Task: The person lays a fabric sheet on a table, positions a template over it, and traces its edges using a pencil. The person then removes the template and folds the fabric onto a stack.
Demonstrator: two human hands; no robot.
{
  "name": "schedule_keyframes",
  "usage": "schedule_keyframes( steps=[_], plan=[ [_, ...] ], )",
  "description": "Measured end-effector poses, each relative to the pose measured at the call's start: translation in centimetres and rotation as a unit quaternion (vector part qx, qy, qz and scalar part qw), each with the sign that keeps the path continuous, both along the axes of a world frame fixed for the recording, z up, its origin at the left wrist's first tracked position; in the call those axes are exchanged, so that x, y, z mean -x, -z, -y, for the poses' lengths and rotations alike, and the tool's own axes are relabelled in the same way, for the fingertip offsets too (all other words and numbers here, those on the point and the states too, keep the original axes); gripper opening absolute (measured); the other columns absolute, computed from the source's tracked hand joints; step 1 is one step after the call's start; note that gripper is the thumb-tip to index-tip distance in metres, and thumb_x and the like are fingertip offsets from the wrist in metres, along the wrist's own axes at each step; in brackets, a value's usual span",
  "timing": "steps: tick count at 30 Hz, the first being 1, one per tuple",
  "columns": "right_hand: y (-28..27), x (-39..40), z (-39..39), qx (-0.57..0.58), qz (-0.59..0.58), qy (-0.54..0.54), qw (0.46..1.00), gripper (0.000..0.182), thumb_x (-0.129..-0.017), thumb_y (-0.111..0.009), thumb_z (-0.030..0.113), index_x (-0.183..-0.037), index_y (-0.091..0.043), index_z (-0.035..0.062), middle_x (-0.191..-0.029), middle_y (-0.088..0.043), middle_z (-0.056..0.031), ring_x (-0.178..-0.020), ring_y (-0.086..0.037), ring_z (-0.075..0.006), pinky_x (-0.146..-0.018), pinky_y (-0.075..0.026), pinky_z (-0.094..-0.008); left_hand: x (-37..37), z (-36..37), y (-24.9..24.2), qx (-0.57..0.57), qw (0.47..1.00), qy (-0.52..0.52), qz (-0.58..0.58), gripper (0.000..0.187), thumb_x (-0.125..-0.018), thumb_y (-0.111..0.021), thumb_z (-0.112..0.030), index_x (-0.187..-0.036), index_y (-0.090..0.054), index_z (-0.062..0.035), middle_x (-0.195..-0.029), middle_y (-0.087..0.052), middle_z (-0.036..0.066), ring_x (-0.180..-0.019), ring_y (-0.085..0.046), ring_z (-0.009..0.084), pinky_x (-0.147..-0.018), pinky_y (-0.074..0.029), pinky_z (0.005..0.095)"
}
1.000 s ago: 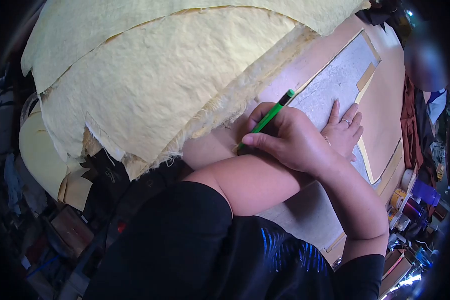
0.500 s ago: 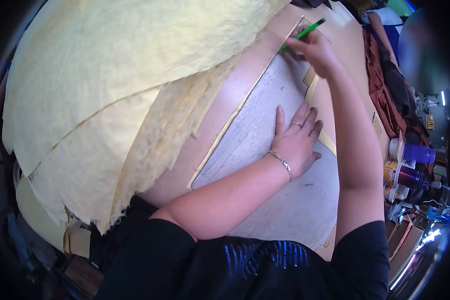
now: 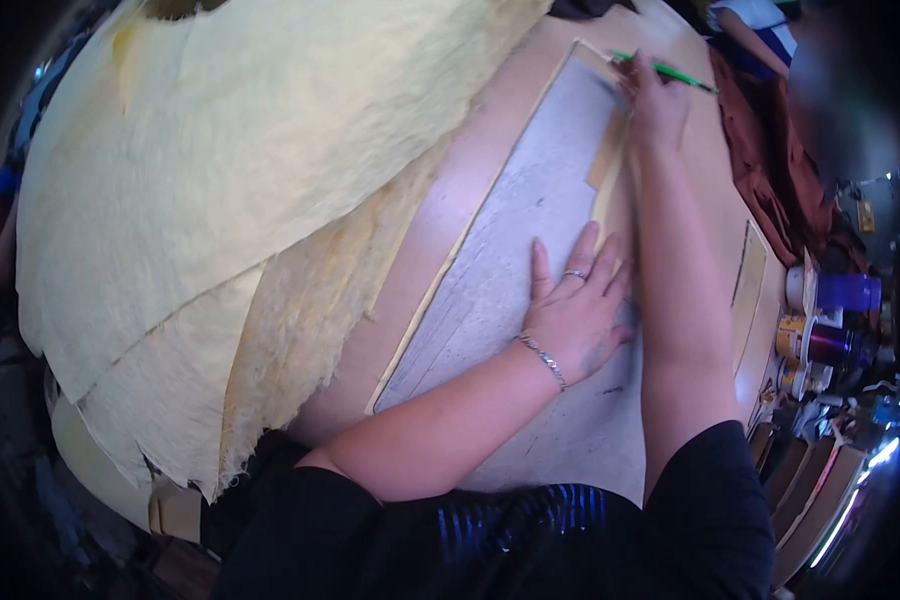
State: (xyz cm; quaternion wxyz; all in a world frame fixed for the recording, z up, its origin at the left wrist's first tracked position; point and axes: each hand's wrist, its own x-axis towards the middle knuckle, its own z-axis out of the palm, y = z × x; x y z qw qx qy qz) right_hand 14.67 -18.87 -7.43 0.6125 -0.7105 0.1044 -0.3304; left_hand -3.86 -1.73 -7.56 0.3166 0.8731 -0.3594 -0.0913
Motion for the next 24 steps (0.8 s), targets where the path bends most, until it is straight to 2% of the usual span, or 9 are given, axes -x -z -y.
schedule_keyframes(
  steps=[1,2,3,4,8,10,18,21,24],
  plan=[
    [0.5,1.3,-0.4,-0.014,-0.033,0.008,0.999,0.022,-0.080,-0.057,0.019,-0.079,-0.057,-0.0023,-0.071,-0.061,-0.0081,-0.062,-0.057,-0.0111,-0.053,-0.043,-0.0226,0.0,0.1,-0.1,-0.008,1.000,0.003,0.002,0.061,-0.074,-0.055,-0.038,-0.126,-0.035,-0.0119,-0.136,-0.020,0.007,-0.129,-0.007,0.0259,-0.089,-0.012,0.0673],
    [3.3,1.5,1.0,0.136,-0.042,0.041,0.989,0.021,-0.081,-0.055,0.019,-0.079,-0.055,-0.0016,-0.071,-0.060,-0.0086,-0.065,-0.059,-0.0124,-0.056,-0.045,-0.0234,0.0,0.1,-0.3,-0.016,1.000,0.008,0.006,0.060,-0.075,-0.055,-0.037,-0.126,-0.035,-0.0116,-0.137,-0.019,0.007,-0.129,-0.007,0.0263,-0.089,-0.012,0.0678],
    [2.7,2.0,-0.4,-0.081,0.035,-0.014,0.996,0.020,-0.082,-0.054,0.019,-0.080,-0.051,-0.0005,-0.071,-0.060,-0.0086,-0.066,-0.059,-0.0131,-0.059,-0.046,-0.0246,-0.1,0.1,-0.6,-0.025,1.000,0.015,0.011,0.060,-0.075,-0.054,-0.036,-0.126,-0.035,-0.0113,-0.137,-0.018,0.007,-0.129,-0.007,0.0267,-0.088,-0.012,0.0682],
    [2.7,2.0,0.1,-0.068,-0.012,-0.001,0.998,0.019,-0.082,-0.054,0.017,-0.082,-0.048,0.0000,-0.072,-0.061,-0.0088,-0.067,-0.060,-0.0146,-0.061,-0.047,-0.0253,-0.2,0.1,-0.7,-0.022,0.999,0.016,0.021,0.055,-0.077,-0.053,-0.030,-0.125,-0.035,-0.0100,-0.135,-0.024,0.009,-0.128,-0.012,0.0261,-0.089,-0.012,0.0681],
    [2.8,1.9,-0.3,-0.016,-0.035,0.081,0.996,0.021,-0.082,-0.054,0.019,-0.085,-0.046,-0.0007,-0.069,-0.061,-0.0084,-0.064,-0.060,-0.0131,-0.059,-0.047,-0.0261,-3.9,0.7,-0.9,0.099,0.992,-0.083,0.013,0.034,-0.079,-0.048,-0.016,-0.111,-0.049,-0.0062,-0.118,-0.047,0.012,-0.113,-0.041,0.0284,-0.095,-0.028,0.0462],
    [2.9,1.8,-0.3,-0.056,-0.021,0.085,0.995,0.022,-0.083,-0.053,0.019,-0.085,-0.044,-0.0015,-0.070,-0.060,-0.0091,-0.064,-0.060,-0.0136,-0.057,-0.047,-0.0257,-8.6,1.9,-0.3,0.119,0.979,-0.089,0.142,0.028,-0.079,-0.047,-0.013,-0.105,-0.054,-0.0044,-0.114,-0.050,0.011,-0.106,-0.046,0.0304,-0.093,-0.032,0.0388],
    [1.9,1.4,0.5,-0.295,0.075,0.155,0.940,0.018,-0.087,-0.047,0.017,-0.086,-0.044,-0.0012,-0.070,-0.055,-0.0080,-0.055,-0.052,-0.0118,-0.044,-0.042,-0.0195,-17.1,6.5,0.0,-0.084,0.986,-0.109,0.090,0.037,-0.084,-0.036,-0.030,-0.120,-0.043,-0.0254,-0.135,-0.027,0.003,-0.128,-0.014,0.0278,-0.096,-0.008,0.0619],
    [1.3,1.0,1.9,-0.216,-0.011,0.133,0.967,0.020,-0.085,-0.051,0.018,-0.085,-0.047,-0.0021,-0.068,-0.055,-0.0065,-0.055,-0.051,-0.0118,-0.045,-0.041,-0.0223,-17.3,6.5,0.7,-0.068,0.987,-0.110,0.096,0.039,-0.083,-0.036,-0.031,-0.122,-0.041,-0.0261,-0.136,-0.026,0.002,-0.127,-0.014,0.0300,-0.096,-0.007,0.0616],
    [1.7,-2.3,5.2,0.108,-0.081,0.121,0.983,0.025,-0.079,-0.058,0.021,-0.086,-0.053,-0.0029,-0.069,-0.057,-0.0063,-0.056,-0.051,-0.0120,-0.051,-0.042,-0.0262,-17.5,6.6,0.7,-0.092,0.985,-0.114,0.091,0.040,-0.084,-0.033,-0.034,-0.124,-0.038,-0.0284,-0.137,-0.024,0.000,-0.128,-0.013,0.0286,-0.096,-0.009,0.0613]
  ],
)
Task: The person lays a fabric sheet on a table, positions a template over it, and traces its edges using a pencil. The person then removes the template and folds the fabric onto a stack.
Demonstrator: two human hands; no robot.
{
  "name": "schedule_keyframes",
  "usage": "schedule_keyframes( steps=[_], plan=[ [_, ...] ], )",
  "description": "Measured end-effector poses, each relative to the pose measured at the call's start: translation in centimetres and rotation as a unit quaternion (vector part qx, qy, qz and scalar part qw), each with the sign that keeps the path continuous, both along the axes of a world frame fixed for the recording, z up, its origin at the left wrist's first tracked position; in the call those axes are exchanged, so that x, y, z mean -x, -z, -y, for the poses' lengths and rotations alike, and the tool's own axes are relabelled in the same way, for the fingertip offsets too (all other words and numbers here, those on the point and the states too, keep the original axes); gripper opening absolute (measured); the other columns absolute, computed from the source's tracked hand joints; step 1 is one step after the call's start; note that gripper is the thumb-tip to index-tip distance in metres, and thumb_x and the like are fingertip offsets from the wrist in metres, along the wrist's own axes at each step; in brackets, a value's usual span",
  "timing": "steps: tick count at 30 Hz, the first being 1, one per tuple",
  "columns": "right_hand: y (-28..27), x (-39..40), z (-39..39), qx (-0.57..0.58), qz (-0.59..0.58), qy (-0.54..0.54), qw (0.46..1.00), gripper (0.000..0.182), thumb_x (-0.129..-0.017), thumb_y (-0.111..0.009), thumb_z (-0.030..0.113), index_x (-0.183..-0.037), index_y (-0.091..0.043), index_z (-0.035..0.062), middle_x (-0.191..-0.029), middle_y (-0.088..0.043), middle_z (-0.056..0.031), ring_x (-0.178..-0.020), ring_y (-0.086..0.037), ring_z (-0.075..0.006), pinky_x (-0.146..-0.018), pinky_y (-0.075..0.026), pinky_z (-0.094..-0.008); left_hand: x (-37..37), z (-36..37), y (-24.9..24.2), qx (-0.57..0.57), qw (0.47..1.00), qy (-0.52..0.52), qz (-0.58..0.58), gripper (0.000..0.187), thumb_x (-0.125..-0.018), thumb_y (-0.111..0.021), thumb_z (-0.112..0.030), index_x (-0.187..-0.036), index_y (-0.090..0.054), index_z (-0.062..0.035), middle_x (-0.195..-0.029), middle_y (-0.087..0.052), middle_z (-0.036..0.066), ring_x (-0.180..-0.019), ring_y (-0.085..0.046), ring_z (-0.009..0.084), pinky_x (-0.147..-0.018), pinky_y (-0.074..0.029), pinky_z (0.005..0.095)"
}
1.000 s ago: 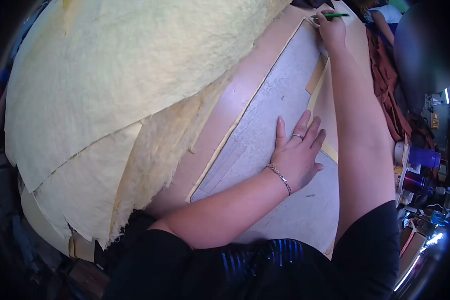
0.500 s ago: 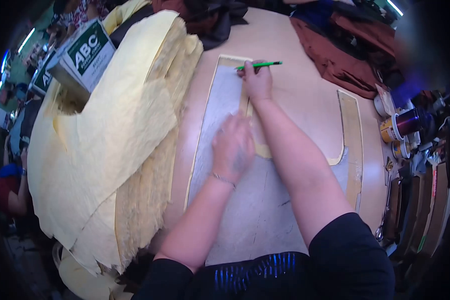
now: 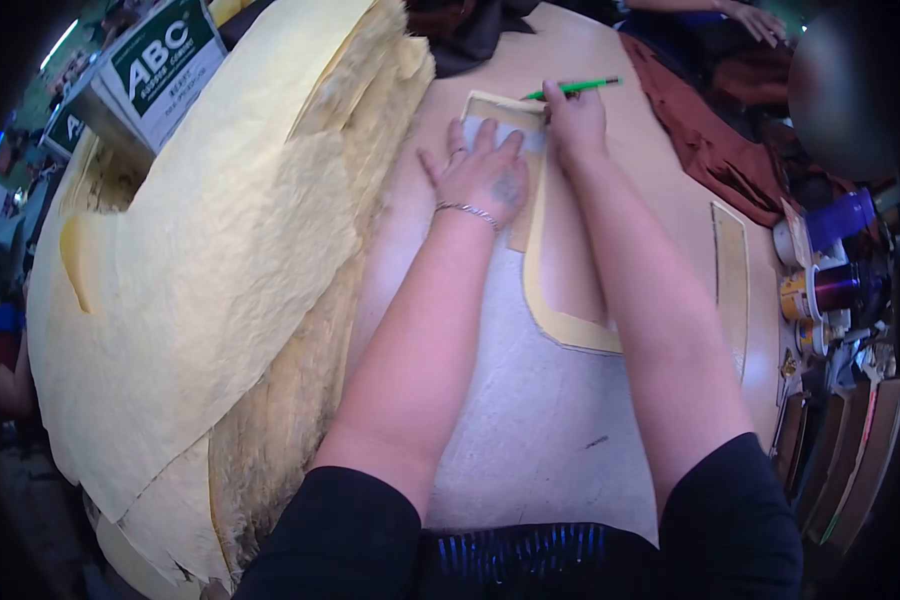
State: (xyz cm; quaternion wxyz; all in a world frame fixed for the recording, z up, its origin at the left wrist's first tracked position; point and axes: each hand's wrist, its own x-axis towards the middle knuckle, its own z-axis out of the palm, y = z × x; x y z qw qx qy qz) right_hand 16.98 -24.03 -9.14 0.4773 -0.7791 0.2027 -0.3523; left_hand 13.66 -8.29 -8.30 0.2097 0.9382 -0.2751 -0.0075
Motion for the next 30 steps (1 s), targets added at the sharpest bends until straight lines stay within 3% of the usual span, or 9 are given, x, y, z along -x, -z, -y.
schedule_keyframes(
  steps=[4,10,13,16,19,20,24,27,30],
  plan=[
    [-1.0,-3.7,-0.1,0.067,-0.076,-0.098,0.990,0.029,-0.074,-0.062,0.027,-0.087,-0.059,0.0005,-0.081,-0.062,-0.0118,-0.075,-0.059,-0.0222,-0.067,-0.045,-0.0311,-0.1,0.1,0.1,0.004,1.000,-0.002,0.000,0.039,-0.084,-0.033,-0.033,-0.123,-0.038,-0.0282,-0.136,-0.025,0.001,-0.128,-0.013,0.0290,-0.096,-0.008,0.0618],
    [0.2,-6.2,-0.3,0.048,-0.126,-0.141,0.981,0.032,-0.075,-0.061,0.028,-0.091,-0.059,-0.0003,-0.081,-0.062,-0.0122,-0.076,-0.059,-0.0214,-0.069,-0.045,-0.0313,-0.2,0.1,0.0,0.011,1.000,-0.002,-0.006,0.040,-0.085,-0.032,-0.032,-0.124,-0.038,-0.0285,-0.136,-0.024,0.001,-0.128,-0.012,0.0288,-0.096,-0.006,0.0614],
    [-0.2,-5.4,0.7,0.109,-0.143,-0.167,0.970,0.031,-0.076,-0.061,0.027,-0.091,-0.059,0.0005,-0.081,-0.062,-0.0117,-0.076,-0.059,-0.0203,-0.068,-0.045,-0.0315,-0.1,0.2,0.1,0.011,1.000,-0.004,-0.002,0.040,-0.084,-0.033,-0.032,-0.124,-0.038,-0.0284,-0.137,-0.024,0.000,-0.128,-0.012,0.0287,-0.097,-0.006,0.0612],
    [-2.3,-2.7,2.1,0.167,-0.181,-0.173,0.954,0.017,-0.080,-0.056,0.014,-0.088,-0.051,0.0004,-0.079,-0.058,-0.0061,-0.071,-0.055,-0.0115,-0.065,-0.045,-0.0244,-0.2,0.2,0.1,0.007,1.000,-0.003,-0.008,0.040,-0.085,-0.032,-0.032,-0.124,-0.037,-0.0287,-0.137,-0.023,0.000,-0.128,-0.012,0.0286,-0.097,-0.006,0.0610],
    [-2.7,-1.7,2.0,0.077,-0.170,-0.179,0.966,0.017,-0.080,-0.056,0.014,-0.090,-0.052,0.0002,-0.077,-0.058,-0.0055,-0.070,-0.055,-0.0113,-0.063,-0.045,-0.0248,-0.2,0.4,0.0,-0.001,1.000,-0.009,-0.008,0.040,-0.084,-0.033,-0.033,-0.124,-0.038,-0.0289,-0.137,-0.023,0.000,-0.128,-0.012,0.0284,-0.096,-0.007,0.0614],
    [-2.4,-2.5,1.5,0.164,-0.191,-0.147,0.957,0.017,-0.080,-0.057,0.013,-0.090,-0.052,-0.0001,-0.076,-0.058,-0.0054,-0.069,-0.055,-0.0112,-0.062,-0.045,-0.0247,-0.1,0.4,-0.1,0.000,1.000,-0.007,-0.014,0.040,-0.084,-0.033,-0.033,-0.124,-0.038,-0.0291,-0.137,-0.023,0.000,-0.128,-0.012,0.0283,-0.096,-0.007,0.0617],
    [-0.4,-3.9,-0.6,0.189,-0.110,-0.115,0.969,0.021,-0.081,-0.056,0.018,-0.092,-0.052,0.0000,-0.076,-0.059,-0.0058,-0.065,-0.056,-0.0125,-0.059,-0.045,-0.0250,-0.2,0.4,0.1,0.032,0.999,-0.003,-0.010,0.038,-0.083,-0.035,-0.031,-0.121,-0.042,-0.0284,-0.135,-0.026,0.000,-0.127,-0.013,0.0291,-0.096,-0.004,0.0616],
    [-1.8,-0.8,2.0,0.063,-0.151,-0.157,0.974,0.019,-0.082,-0.055,0.015,-0.093,-0.049,0.0009,-0.078,-0.058,-0.0067,-0.065,-0.056,-0.0130,-0.056,-0.045,-0.0234,-0.2,0.2,0.3,0.045,0.999,-0.008,-0.010,0.037,-0.083,-0.035,-0.030,-0.119,-0.044,-0.0286,-0.135,-0.027,0.000,-0.127,-0.013,0.0294,-0.096,-0.004,0.0615],
    [-2.5,2.4,2.5,-0.014,-0.109,-0.105,0.988,0.017,-0.082,-0.054,0.012,-0.093,-0.046,0.0015,-0.079,-0.057,-0.0075,-0.067,-0.057,-0.0133,-0.056,-0.045,-0.0222,-0.1,0.3,-0.1,0.040,0.999,-0.010,-0.018,0.038,-0.083,-0.035,-0.030,-0.120,-0.043,-0.0289,-0.135,-0.026,0.000,-0.127,-0.013,0.0292,-0.096,-0.004,0.0619]
  ],
)
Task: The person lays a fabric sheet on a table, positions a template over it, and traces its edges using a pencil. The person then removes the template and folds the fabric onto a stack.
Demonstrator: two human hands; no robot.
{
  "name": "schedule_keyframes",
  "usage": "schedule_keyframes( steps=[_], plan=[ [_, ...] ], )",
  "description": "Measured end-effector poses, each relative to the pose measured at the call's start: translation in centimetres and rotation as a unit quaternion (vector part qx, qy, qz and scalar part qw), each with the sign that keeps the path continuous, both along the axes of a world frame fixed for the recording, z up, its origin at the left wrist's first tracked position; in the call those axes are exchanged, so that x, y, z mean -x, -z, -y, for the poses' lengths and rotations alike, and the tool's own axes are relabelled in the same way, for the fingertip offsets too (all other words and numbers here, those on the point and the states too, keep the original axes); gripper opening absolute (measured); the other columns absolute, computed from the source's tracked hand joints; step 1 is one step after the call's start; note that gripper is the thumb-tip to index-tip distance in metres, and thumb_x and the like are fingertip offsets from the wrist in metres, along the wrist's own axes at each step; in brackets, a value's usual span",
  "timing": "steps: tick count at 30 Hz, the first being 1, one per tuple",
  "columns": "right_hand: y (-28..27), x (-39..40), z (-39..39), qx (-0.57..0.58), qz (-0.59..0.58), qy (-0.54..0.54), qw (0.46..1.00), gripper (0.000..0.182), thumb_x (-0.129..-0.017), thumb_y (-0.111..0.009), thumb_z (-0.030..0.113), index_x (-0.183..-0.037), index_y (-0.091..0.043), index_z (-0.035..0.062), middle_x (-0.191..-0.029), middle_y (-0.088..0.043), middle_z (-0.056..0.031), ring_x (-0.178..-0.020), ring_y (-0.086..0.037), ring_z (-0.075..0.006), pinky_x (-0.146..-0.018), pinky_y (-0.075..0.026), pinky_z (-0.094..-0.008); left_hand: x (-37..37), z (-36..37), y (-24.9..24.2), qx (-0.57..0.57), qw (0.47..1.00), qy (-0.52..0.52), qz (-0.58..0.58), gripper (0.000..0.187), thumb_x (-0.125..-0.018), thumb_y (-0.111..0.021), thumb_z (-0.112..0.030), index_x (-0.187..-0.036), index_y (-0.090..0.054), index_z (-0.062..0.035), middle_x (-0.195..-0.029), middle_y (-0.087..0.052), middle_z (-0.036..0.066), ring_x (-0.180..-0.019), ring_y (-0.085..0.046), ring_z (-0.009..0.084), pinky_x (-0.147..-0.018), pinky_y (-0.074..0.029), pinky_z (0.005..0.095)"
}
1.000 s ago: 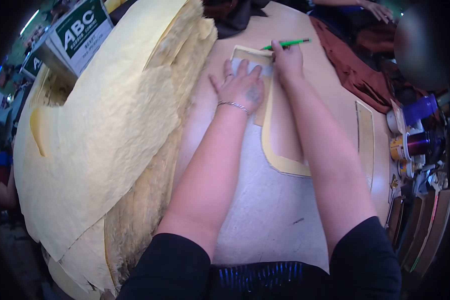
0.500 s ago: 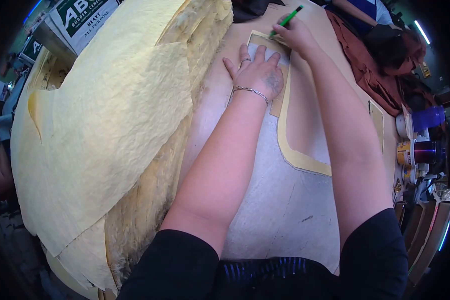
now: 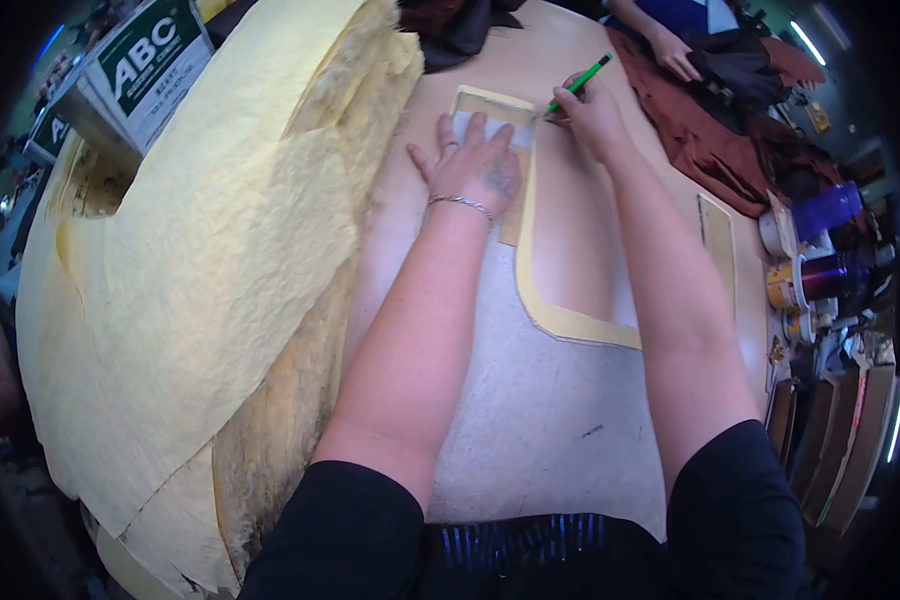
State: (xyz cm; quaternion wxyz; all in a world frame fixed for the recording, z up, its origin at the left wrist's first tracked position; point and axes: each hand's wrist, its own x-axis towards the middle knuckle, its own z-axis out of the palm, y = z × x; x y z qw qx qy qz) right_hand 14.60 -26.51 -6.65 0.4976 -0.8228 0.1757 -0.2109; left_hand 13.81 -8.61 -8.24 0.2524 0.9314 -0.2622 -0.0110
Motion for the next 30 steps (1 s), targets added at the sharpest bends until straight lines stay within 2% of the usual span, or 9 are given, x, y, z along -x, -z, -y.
schedule_keyframes(
  steps=[3,6,9,10,14,20,23,26,30],
  plan=[
    [2.2,1.4,-1.0,-0.080,0.095,0.069,0.990,0.017,-0.082,-0.053,0.011,-0.092,-0.043,0.0016,-0.078,-0.057,-0.0080,-0.068,-0.057,-0.0135,-0.057,-0.046,-0.0227,0.0,0.0,-0.7,-0.018,1.000,0.008,-0.016,0.038,-0.085,-0.034,-0.030,-0.121,-0.042,-0.0289,-0.136,-0.025,0.000,-0.127,-0.012,0.0290,-0.095,-0.003,0.0626],
    [4.3,1.2,-1.5,-0.067,0.194,0.095,0.974,0.018,-0.079,-0.056,0.011,-0.088,-0.048,-0.0016,-0.076,-0.059,-0.0116,-0.065,-0.060,-0.0173,-0.061,-0.048,-0.0278,-0.1,-0.1,-0.5,-0.026,1.000,0.008,-0.016,0.037,-0.085,-0.034,-0.030,-0.121,-0.041,-0.0291,-0.136,-0.024,-0.001,-0.127,-0.011,0.0289,-0.095,-0.003,0.0630],
    [4.0,1.6,-2.4,0.057,0.145,0.092,0.984,0.016,-0.078,-0.057,0.013,-0.086,-0.049,0.0006,-0.075,-0.060,-0.0121,-0.067,-0.061,-0.0203,-0.063,-0.047,-0.0300,0.1,-0.1,-0.5,-0.032,0.999,0.010,-0.021,0.037,-0.085,-0.034,-0.029,-0.122,-0.041,-0.0292,-0.136,-0.024,-0.001,-0.127,-0.012,0.0290,-0.095,-0.002,0.0632],
    [4.0,1.5,-2.8,0.042,0.160,0.084,0.983,0.016,-0.078,-0.057,0.015,-0.085,-0.051,0.0026,-0.073,-0.060,-0.0125,-0.068,-0.060,-0.0234,-0.064,-0.046,-0.0315,0.1,-0.1,-0.5,-0.034,0.999,0.009,-0.020,0.037,-0.085,-0.034,-0.029,-0.122,-0.041,-0.0292,-0.136,-0.023,-0.001,-0.127,-0.012,0.0291,-0.095,-0.002,0.0633],
    [3.1,2.9,-4.1,0.066,0.145,0.146,0.976,0.015,-0.077,-0.058,0.015,-0.085,-0.050,0.0036,-0.073,-0.059,-0.0130,-0.069,-0.060,-0.0258,-0.063,-0.046,-0.0330,0.1,0.0,-0.7,-0.035,0.999,0.007,-0.022,0.037,-0.085,-0.033,-0.029,-0.122,-0.041,-0.0295,-0.137,-0.023,-0.001,-0.127,-0.011,0.0292,-0.095,-0.002,0.0633],
    [2.3,3.9,-5.7,0.135,0.100,0.116,0.979,0.014,-0.077,-0.057,0.014,-0.085,-0.050,0.0043,-0.073,-0.058,-0.0151,-0.068,-0.059,-0.0296,-0.062,-0.046,-0.0346,0.0,0.0,-0.6,-0.033,0.999,0.007,-0.024,0.037,-0.086,-0.033,-0.029,-0.121,-0.041,-0.0293,-0.137,-0.023,-0.001,-0.128,-0.011,0.0288,-0.095,-0.002,0.0628],
    [2.1,6.0,-7.4,0.171,0.099,0.094,0.976,0.013,-0.077,-0.057,0.014,-0.084,-0.050,0.0050,-0.072,-0.057,-0.0161,-0.067,-0.057,-0.0320,-0.060,-0.045,-0.0361,-0.1,0.1,-0.7,-0.069,0.997,-0.004,-0.022,0.039,-0.085,-0.034,-0.034,-0.124,-0.037,-0.0347,-0.137,-0.022,-0.005,-0.128,-0.012,0.0245,-0.096,-0.008,0.0621],
    [1.3,9.4,-10.1,0.179,0.089,0.052,0.978,0.012,-0.076,-0.057,0.012,-0.082,-0.049,0.0049,-0.070,-0.054,-0.0162,-0.065,-0.054,-0.0333,-0.058,-0.043,-0.0377,-0.1,0.1,-0.7,-0.069,0.997,-0.006,-0.019,0.039,-0.085,-0.033,-0.034,-0.124,-0.036,-0.0348,-0.137,-0.022,-0.005,-0.128,-0.012,0.0240,-0.096,-0.008,0.0613],
    [0.6,14.3,-13.2,0.206,0.082,-0.031,0.975,0.010,-0.076,-0.055,0.008,-0.081,-0.048,0.0035,-0.073,-0.052,-0.0159,-0.068,-0.052,-0.0322,-0.061,-0.042,-0.0378,0.2,0.0,-0.8,-0.048,0.999,0.003,-0.017,0.038,-0.086,-0.031,-0.031,-0.123,-0.039,-0.0292,-0.137,-0.022,-0.002,-0.128,-0.012,0.0280,-0.096,-0.005,0.0615]
  ],
)
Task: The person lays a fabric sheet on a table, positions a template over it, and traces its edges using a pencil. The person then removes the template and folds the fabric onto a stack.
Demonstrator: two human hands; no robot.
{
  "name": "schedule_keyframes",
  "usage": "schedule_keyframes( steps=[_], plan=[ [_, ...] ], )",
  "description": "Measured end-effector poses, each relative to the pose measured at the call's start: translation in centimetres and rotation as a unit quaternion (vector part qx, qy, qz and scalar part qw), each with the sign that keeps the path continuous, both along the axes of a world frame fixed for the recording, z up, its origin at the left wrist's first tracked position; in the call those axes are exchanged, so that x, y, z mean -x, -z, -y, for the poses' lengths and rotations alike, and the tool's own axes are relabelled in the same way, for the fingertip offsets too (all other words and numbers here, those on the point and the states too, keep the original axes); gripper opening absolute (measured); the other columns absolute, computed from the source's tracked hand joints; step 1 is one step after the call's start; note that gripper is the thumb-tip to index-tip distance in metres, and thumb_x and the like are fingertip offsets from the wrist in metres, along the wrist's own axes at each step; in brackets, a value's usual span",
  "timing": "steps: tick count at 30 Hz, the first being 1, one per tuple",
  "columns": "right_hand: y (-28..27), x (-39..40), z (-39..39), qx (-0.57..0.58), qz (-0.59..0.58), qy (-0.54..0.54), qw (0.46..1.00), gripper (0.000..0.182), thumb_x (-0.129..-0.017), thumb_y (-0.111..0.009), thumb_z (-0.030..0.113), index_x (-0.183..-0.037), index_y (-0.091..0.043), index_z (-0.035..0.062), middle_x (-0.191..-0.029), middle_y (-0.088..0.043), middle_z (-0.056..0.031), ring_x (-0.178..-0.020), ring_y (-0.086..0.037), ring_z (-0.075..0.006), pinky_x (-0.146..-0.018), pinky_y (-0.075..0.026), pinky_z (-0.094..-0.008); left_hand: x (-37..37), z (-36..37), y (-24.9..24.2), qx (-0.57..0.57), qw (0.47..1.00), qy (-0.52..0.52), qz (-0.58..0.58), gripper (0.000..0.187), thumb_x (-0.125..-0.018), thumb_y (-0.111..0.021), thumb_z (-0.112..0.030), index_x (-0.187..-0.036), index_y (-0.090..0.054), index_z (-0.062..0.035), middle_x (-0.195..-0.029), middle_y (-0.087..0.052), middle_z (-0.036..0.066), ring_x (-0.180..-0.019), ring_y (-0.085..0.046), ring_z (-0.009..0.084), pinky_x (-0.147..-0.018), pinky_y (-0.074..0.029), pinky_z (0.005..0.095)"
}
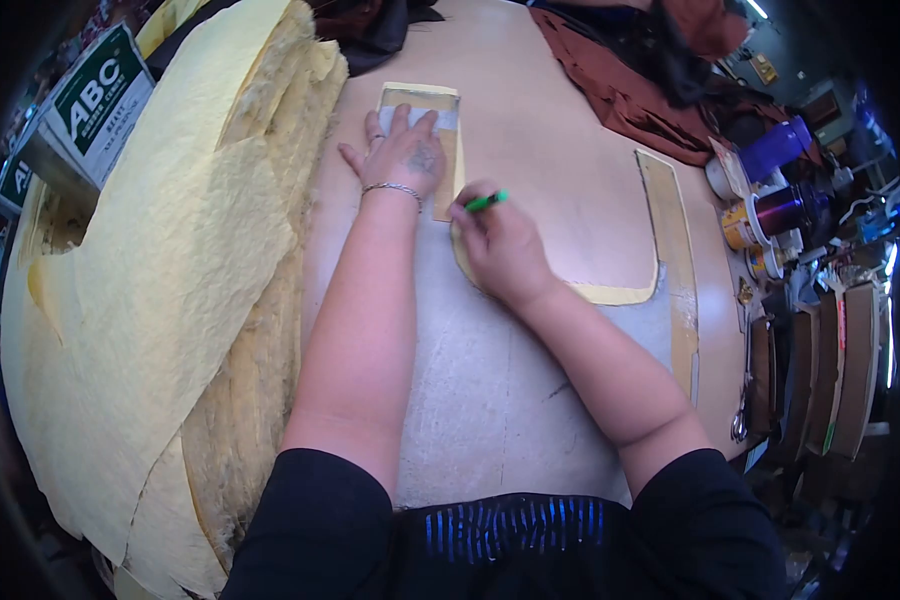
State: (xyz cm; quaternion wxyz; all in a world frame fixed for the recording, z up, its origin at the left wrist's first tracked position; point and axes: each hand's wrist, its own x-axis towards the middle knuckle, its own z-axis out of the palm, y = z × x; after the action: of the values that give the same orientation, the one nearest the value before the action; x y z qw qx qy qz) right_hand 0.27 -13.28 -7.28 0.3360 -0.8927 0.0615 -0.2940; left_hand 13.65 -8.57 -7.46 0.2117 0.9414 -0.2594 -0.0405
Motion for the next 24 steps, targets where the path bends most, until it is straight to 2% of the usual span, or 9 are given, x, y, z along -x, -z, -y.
schedule_keyframes(
  steps=[4,8,12,15,18,21,24],
  plan=[
    [-0.8,5.0,-1.6,0.049,-0.021,-0.067,0.996,0.011,-0.076,-0.055,0.007,-0.083,-0.046,0.0048,-0.076,-0.051,-0.0113,-0.070,-0.049,-0.0301,-0.065,-0.041,-0.0377,-0.1,0.0,0.0,-0.016,1.000,-0.003,0.004,0.039,-0.085,-0.032,-0.033,-0.123,-0.038,-0.0314,-0.138,-0.022,-0.002,-0.128,-0.013,0.0263,-0.097,-0.005,0.0606],
    [-1.9,9.6,0.3,0.039,-0.091,-0.010,0.995,0.011,-0.076,-0.055,0.007,-0.083,-0.047,0.0046,-0.075,-0.051,-0.0115,-0.074,-0.048,-0.0286,-0.067,-0.040,-0.0372,0.0,0.1,0.0,-0.023,1.000,-0.007,0.010,0.039,-0.085,-0.033,-0.034,-0.124,-0.037,-0.0327,-0.137,-0.022,-0.002,-0.128,-0.013,0.0255,-0.097,-0.006,0.0601],
    [-2.1,13.7,4.3,-0.013,-0.128,0.092,0.987,0.008,-0.077,-0.054,0.008,-0.082,-0.049,0.0042,-0.077,-0.052,-0.0128,-0.076,-0.050,-0.0271,-0.069,-0.041,-0.0346,0.2,0.1,-0.3,-0.036,0.999,-0.008,0.015,0.039,-0.085,-0.033,-0.033,-0.124,-0.037,-0.0326,-0.137,-0.023,-0.003,-0.128,-0.014,0.0250,-0.097,-0.008,0.0601],
    [-1.1,16.7,7.9,-0.113,-0.117,0.129,0.978,0.008,-0.079,-0.054,0.008,-0.083,-0.049,0.0034,-0.077,-0.053,-0.0112,-0.075,-0.053,-0.0246,-0.069,-0.042,-0.0324,0.4,0.1,-0.4,-0.044,0.999,-0.006,0.028,0.039,-0.085,-0.033,-0.032,-0.125,-0.037,-0.0323,-0.137,-0.023,-0.003,-0.128,-0.015,0.0251,-0.097,-0.009,0.0601],
    [-1.7,18.9,11.1,-0.135,-0.136,0.178,0.965,0.008,-0.080,-0.053,0.008,-0.084,-0.049,0.0027,-0.075,-0.054,-0.0099,-0.071,-0.055,-0.0220,-0.068,-0.043,-0.0314,0.2,0.3,-0.2,-0.043,0.999,-0.005,0.027,0.040,-0.085,-0.033,-0.032,-0.125,-0.036,-0.0323,-0.137,-0.023,-0.003,-0.128,-0.015,0.0252,-0.097,-0.010,0.0604],
    [-2.7,19.1,11.8,-0.176,-0.141,0.183,0.957,0.009,-0.080,-0.053,0.008,-0.084,-0.048,0.0019,-0.072,-0.055,-0.0098,-0.069,-0.056,-0.0210,-0.066,-0.043,-0.0320,0.3,0.4,-0.3,-0.046,0.998,-0.003,0.030,0.040,-0.085,-0.033,-0.033,-0.125,-0.036,-0.0325,-0.137,-0.024,-0.003,-0.128,-0.015,0.0251,-0.097,-0.010,0.0605],
    [-3.9,17.6,9.8,-0.097,-0.220,0.181,0.954,0.009,-0.080,-0.053,0.008,-0.084,-0.048,0.0019,-0.069,-0.054,-0.0113,-0.069,-0.056,-0.0228,-0.066,-0.043,-0.0326,0.2,0.4,0.0,-0.062,0.997,-0.009,0.038,0.040,-0.085,-0.033,-0.035,-0.125,-0.034,-0.0348,-0.137,-0.022,-0.005,-0.128,-0.016,0.0236,-0.096,-0.012,0.0605]
  ],
)
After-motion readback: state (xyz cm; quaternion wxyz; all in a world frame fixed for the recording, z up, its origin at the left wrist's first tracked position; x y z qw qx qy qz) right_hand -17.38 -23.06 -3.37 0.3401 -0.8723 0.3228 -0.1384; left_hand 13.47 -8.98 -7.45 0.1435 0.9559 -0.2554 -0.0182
